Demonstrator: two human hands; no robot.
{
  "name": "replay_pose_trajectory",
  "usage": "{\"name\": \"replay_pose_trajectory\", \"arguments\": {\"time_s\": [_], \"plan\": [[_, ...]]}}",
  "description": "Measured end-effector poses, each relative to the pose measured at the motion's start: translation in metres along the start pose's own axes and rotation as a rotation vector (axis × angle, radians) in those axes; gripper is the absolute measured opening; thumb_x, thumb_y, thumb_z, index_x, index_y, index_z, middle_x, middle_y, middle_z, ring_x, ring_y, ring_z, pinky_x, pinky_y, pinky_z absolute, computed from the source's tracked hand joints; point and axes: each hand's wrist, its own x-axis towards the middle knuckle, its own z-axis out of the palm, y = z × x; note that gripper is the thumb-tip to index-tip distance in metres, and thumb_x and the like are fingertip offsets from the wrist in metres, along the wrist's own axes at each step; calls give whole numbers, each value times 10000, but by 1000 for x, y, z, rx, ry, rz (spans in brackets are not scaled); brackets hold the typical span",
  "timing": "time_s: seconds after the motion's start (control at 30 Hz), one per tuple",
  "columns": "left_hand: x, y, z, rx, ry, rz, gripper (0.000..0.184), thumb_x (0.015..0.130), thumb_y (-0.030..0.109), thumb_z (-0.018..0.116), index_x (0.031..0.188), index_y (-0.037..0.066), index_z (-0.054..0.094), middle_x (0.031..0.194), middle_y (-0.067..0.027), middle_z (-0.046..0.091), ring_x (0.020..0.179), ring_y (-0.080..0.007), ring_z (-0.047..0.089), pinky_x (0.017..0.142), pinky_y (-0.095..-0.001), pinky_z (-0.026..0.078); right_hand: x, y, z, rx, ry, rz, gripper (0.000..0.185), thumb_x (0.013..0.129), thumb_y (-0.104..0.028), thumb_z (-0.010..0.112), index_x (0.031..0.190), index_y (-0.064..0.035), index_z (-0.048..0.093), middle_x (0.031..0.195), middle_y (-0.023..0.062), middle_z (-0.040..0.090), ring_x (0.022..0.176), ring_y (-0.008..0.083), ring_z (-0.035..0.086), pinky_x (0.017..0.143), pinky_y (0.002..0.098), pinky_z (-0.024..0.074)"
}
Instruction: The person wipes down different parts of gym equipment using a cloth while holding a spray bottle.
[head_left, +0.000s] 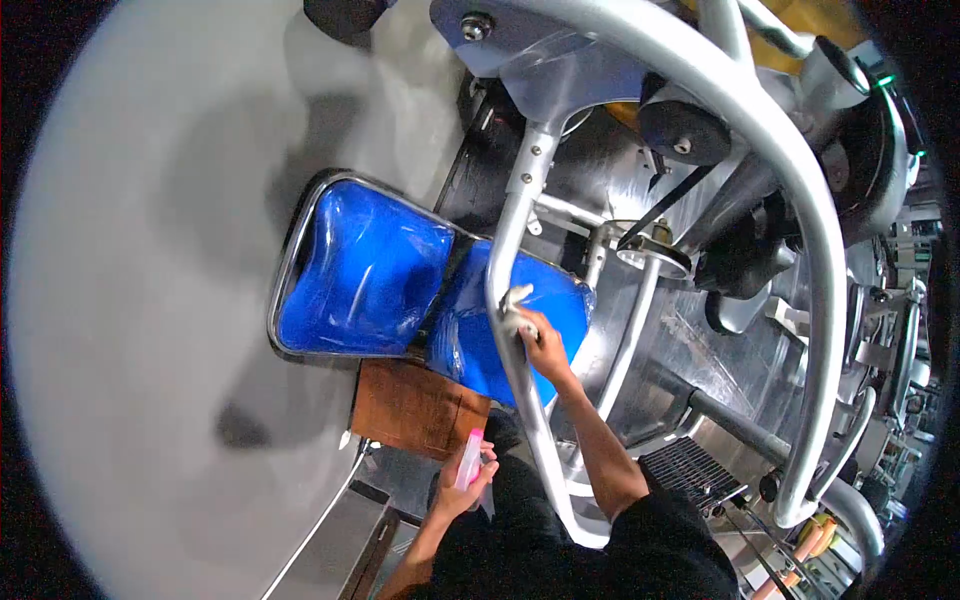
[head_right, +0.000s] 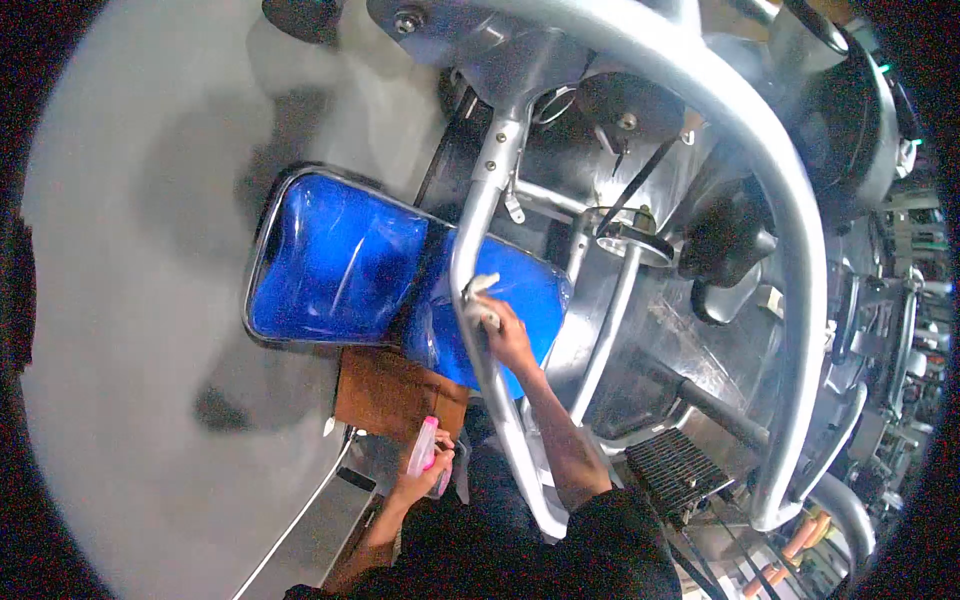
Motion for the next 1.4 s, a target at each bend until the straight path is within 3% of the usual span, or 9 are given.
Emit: {"name": "replay_pose_trajectory", "arguments": {"time_s": [0.17,0.33,0.43,0.5,0.6,0.87,1.03,1.17,1.4], "plan": [[4,16,-3,-45,0,45,292,837,29,633,1110,23,529,850,-18,588,620,-74,557,549,-219,464,-68,-18,-39,-143,-290,67,439,805,53,527,1211,-110,549,1147,150,591,1097,328,554,905,367,451],[-5,27,-14,-92,-30,10,281,843,43,625,1105,20,526,835,-17,588,593,-77,555,536,-219,460,-156,-6,-68,-168,-346,-18,459,751,27,589,1192,-97,554,1146,163,597,1022,368,582,885,386,476],[-17,23,-27,-111,-30,58,279,845,40,621,1106,21,524,836,-20,585,592,-76,559,537,-222,463,-191,-5,-78,-196,-398,167,336,848,-32,566,1181,-78,548,1003,114,645,964,250,616,804,352,487],[-28,22,-37,-119,-20,77,280,845,36,619,1107,21,522,834,-22,584,590,-76,562,537,-223,464,-224,69,-82,540,-340,514,263,900,-105,534,1159,-59,554,950,46,644,855,161,607,740,306,484],[-46,20,-52,-147,-20,121,283,845,30,616,1110,22,517,834,-25,582,583,-76,565,537,-224,469,-213,-15,-73,292,-53,725,249,929,-164,502,1148,-58,557,908,-5,623,784,107,574,697,264,464],[-102,56,-87,-195,-55,228,359,867,8,566,1203,4,438,936,-81,550,640,-117,556,579,-263,498,-240,-123,-26,1182,172,611,305,908,-239,505,1140,-45,547,1010,49,643,888,161,610,812,327,476],[-129,71,-98,-329,-106,353,416,877,-53,511,1269,4,387,960,-97,543,692,-111,553,594,-258,505,-268,-131,-11,1169,188,637,365,878,-351,583,1144,-103,559,1013,-5,637,898,126,587,818,311,463],[-133,70,-108,-219,-131,317,406,876,-51,520,1260,8,401,969,-85,540,671,-99,543,597,-236,494,-272,-166,-6,1198,210,457,350,854,-315,628,1130,-107,569,1016,-12,629,899,118,579,825,301,451],[-122,92,-91,-266,-31,318,348,874,-5,570,1206,4,466,917,-45,568,646,-74,556,580,-229,478,-246,-159,-25,1028,220,492,290,855,-261,621,1091,-102,570,992,-10,627,837,101,592,748,272,469]]}}
